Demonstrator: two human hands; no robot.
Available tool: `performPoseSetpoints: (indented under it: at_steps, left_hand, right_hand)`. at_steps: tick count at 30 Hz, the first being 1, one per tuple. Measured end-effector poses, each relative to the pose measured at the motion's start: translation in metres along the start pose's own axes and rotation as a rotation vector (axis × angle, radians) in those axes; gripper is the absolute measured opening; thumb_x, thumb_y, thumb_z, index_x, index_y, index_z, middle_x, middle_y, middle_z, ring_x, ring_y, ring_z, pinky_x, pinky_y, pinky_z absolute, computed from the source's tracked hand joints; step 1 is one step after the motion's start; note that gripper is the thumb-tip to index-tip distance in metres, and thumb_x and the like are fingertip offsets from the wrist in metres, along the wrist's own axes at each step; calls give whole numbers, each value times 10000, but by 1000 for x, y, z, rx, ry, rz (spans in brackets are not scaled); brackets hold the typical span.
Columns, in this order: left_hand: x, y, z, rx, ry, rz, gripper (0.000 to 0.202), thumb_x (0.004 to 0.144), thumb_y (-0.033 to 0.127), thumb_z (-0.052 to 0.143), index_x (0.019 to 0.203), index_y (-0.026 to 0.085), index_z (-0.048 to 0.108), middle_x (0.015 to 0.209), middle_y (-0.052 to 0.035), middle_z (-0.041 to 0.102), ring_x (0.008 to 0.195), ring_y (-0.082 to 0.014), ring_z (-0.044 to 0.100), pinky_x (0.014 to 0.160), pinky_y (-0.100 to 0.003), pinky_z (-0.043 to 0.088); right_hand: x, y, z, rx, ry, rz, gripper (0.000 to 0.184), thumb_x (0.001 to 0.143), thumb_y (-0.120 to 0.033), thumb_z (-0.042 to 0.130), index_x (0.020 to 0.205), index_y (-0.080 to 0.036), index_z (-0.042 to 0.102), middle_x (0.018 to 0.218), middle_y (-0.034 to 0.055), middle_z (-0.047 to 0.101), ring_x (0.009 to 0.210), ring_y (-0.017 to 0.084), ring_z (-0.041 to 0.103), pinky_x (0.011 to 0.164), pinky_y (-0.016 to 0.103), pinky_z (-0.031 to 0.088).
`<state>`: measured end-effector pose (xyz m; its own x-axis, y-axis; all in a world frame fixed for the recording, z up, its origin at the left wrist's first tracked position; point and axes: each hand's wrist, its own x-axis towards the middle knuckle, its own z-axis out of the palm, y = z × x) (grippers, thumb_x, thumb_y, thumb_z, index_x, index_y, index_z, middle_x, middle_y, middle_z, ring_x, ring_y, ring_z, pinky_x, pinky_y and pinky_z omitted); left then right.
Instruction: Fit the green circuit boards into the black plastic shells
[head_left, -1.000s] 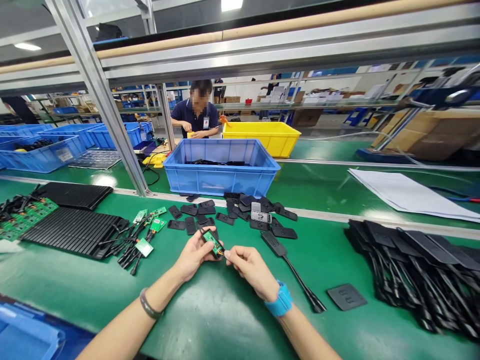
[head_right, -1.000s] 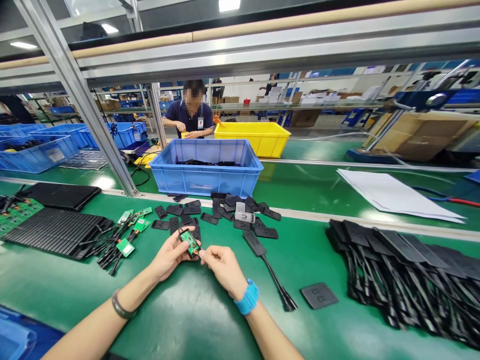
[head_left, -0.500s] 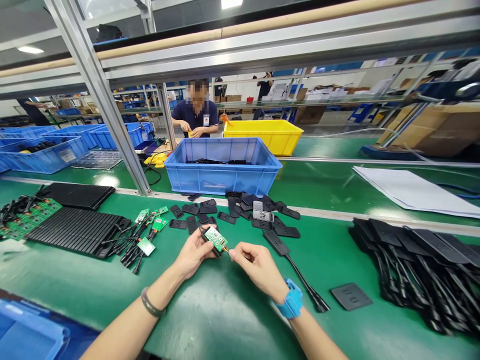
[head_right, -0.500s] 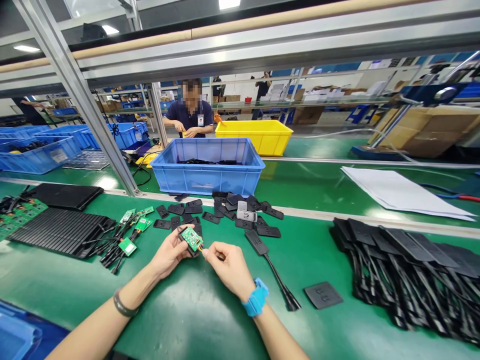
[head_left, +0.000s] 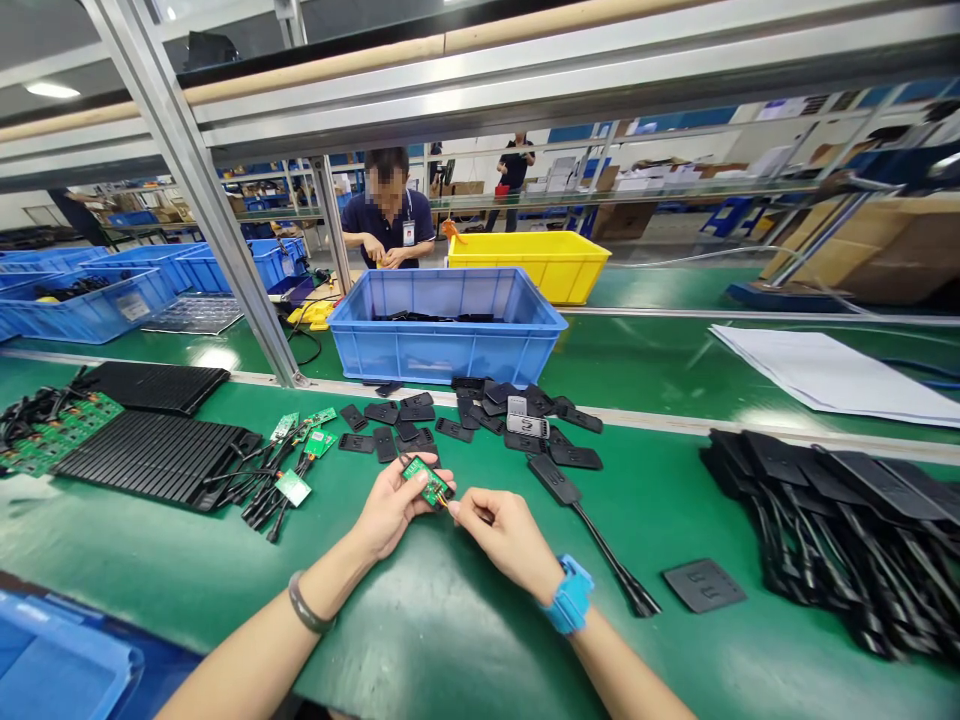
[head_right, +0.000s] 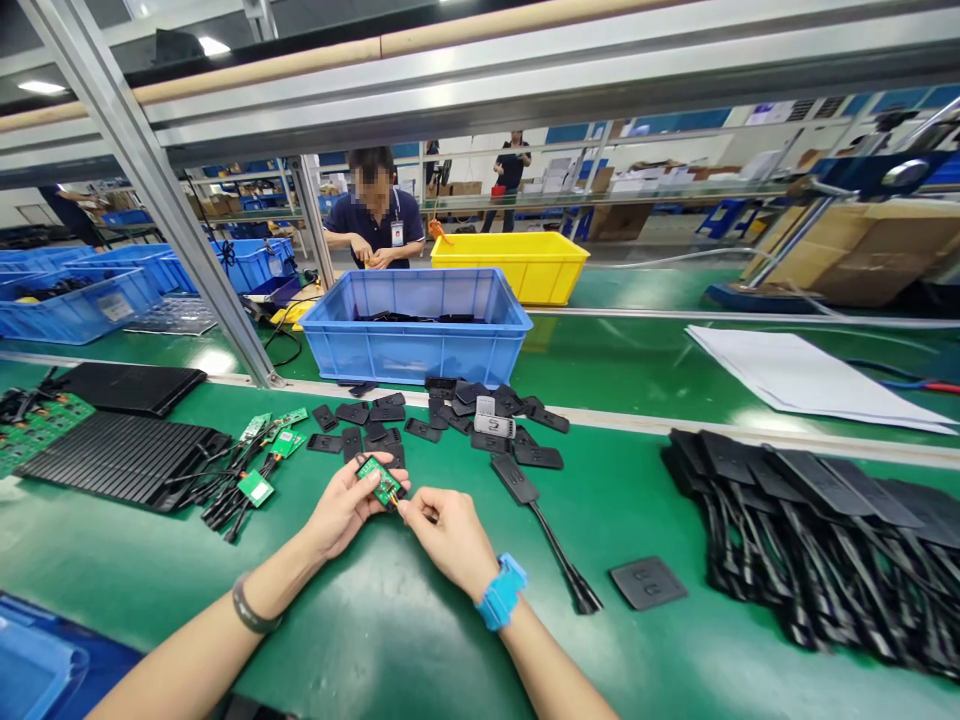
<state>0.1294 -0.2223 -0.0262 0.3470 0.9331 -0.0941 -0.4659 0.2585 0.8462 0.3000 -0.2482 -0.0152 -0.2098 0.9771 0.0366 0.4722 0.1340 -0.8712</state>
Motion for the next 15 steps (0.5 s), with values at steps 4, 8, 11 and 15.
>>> performPoseSetpoints:
  at_steps: [4, 8, 11, 15]
  left_hand:
    - [2, -8, 1, 55, 81, 29, 353, 789, 355, 702, 1040, 148, 566, 969, -124, 722, 900, -243, 695, 778, -343, 530]
    - [1, -11, 0, 112, 105, 58, 398, 792, 379, 692, 1076, 151, 531, 965, -127, 721, 875, -233, 699, 755, -331, 534]
    - [0, -13, 2, 161, 121, 89, 397, 796, 403, 681, 1062, 160, 514, 953, -127, 722, 850, -235, 701, 720, -324, 537]
    - [-3, -15, 7, 176, 147, 145, 380, 795, 412, 680, 1039, 175, 512, 992, -130, 716, 899, -246, 692, 756, -336, 530]
  right_hand:
    - [-1, -2, 4, -61, 4, 1, 389, 850, -412, 488, 543, -174, 506, 502, -44, 387, 502, 99, 311, 487, 241, 220]
    - [-1, -6, 4, -112, 32, -37, 363, 844, -390, 506, 549, -178, 518, 518, -34, 432, 509, 105, 346, 497, 243, 235]
    - [-1, -8, 4, -118, 9, -24, 345, 837, -384, 527, 554, -187, 536, 500, -26, 478, 484, 112, 382, 489, 246, 248]
    - [-3, -5, 9, -57, -22, 30, 366, 831, -396, 558, 525, -197, 532, 432, -24, 503, 424, 119, 438, 474, 245, 293]
